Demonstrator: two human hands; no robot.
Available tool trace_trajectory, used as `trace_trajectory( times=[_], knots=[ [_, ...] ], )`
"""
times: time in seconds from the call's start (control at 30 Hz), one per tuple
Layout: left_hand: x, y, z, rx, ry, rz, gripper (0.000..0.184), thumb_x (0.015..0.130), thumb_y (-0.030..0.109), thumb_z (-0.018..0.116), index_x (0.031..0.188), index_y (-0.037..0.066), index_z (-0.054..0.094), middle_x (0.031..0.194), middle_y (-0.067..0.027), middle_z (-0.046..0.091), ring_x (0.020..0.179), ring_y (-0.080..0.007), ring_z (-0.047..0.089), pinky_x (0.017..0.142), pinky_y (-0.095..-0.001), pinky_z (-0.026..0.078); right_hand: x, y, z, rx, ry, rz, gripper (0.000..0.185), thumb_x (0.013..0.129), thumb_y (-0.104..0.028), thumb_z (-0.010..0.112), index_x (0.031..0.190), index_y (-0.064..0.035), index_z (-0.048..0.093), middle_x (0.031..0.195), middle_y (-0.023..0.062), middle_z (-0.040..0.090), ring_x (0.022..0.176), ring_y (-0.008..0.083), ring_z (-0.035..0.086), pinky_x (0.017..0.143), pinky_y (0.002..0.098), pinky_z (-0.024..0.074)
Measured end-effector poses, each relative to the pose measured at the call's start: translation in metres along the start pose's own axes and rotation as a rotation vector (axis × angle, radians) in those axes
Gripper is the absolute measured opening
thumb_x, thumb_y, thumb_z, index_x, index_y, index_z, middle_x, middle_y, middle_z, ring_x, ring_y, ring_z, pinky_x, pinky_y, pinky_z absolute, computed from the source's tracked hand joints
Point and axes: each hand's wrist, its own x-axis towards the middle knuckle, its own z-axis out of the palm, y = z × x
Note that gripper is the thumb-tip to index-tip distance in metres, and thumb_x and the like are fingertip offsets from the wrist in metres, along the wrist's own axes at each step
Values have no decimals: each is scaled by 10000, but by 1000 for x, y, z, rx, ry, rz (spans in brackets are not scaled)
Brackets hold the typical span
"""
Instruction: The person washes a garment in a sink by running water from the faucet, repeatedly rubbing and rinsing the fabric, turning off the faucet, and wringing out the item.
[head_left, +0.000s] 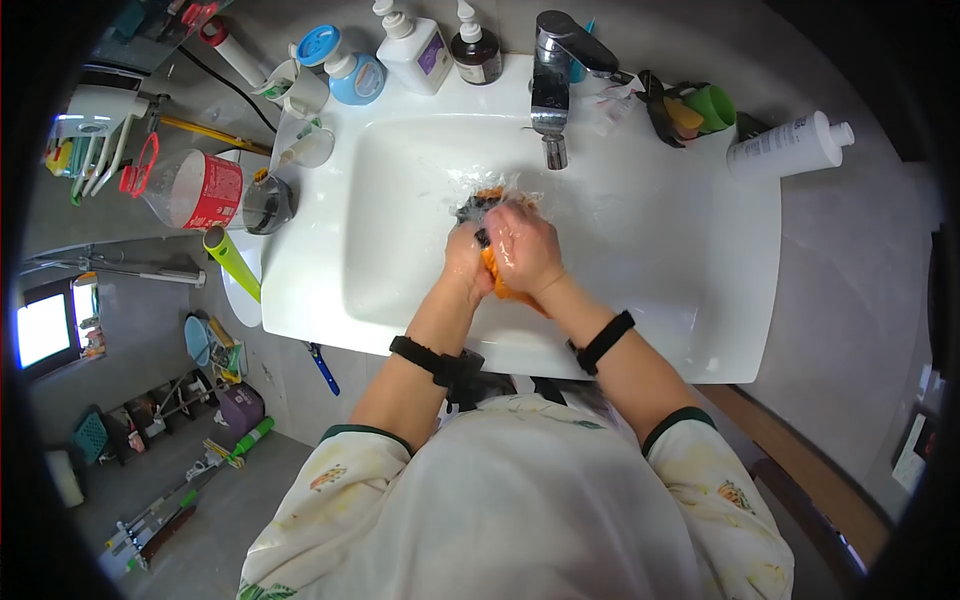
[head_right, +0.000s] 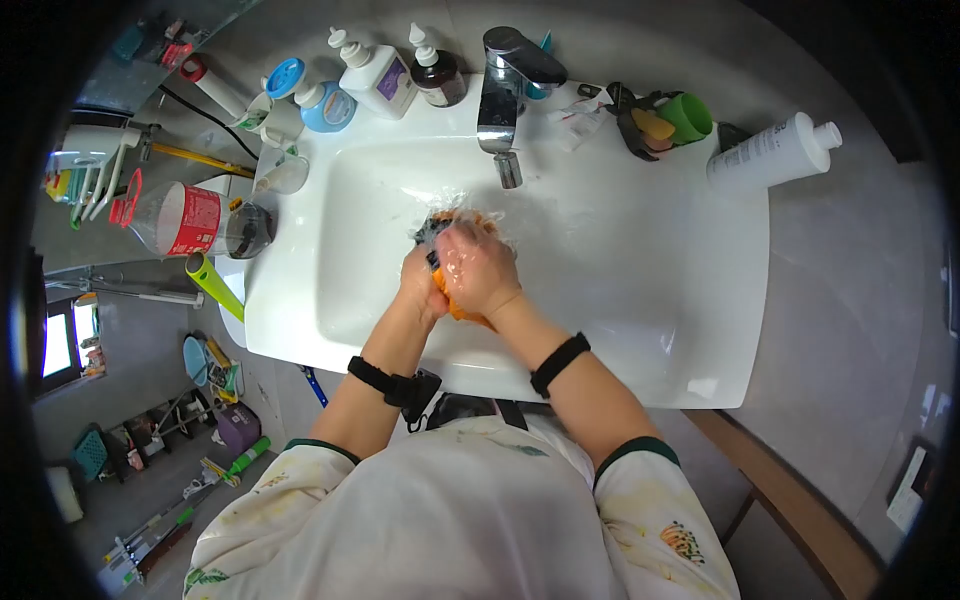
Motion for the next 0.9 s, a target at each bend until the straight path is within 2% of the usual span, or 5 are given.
trace_trajectory(
  times=[0.17,0.37,0.57,0.73,0.9],
  knots=[
    [-27,-5,8,557,296,239,371,927,178,464,1260,15,463,1168,-134,539,963,-227,615,732,-353,553,5,54,-18,-151,-249,138,236,932,-270,464,947,-66,583,891,150,650,818,382,608,733,477,483],
    [-29,42,-25,919,500,24,848,844,576,578,1514,223,196,1451,-240,206,1238,-363,452,1022,-402,404,-8,122,-50,-559,-214,112,630,894,-518,510,1435,-230,360,1488,255,254,1373,391,269,990,518,390],
    [32,10,-50,1419,582,-201,987,797,635,595,1529,270,43,1506,-261,-9,1348,-413,313,1126,-415,239,-32,81,-38,-890,-1138,101,724,859,-467,575,1491,-374,233,1587,142,-38,1424,458,37,980,645,330],
    [13,28,-27,791,511,-264,1004,830,530,633,1521,270,-47,1512,-185,198,976,-282,557,631,-380,486,-20,117,-12,-1139,-571,102,681,859,-323,590,1475,-322,301,1548,151,171,1288,473,306,1022,495,378],
    [18,16,-29,582,510,-147,925,837,515,636,1514,228,75,1434,-151,377,699,-181,506,479,-333,391,-28,128,-33,-722,-819,-278,726,753,-239,722,1412,-273,420,1506,187,227,1286,461,314,1050,487,356]
  ],
)
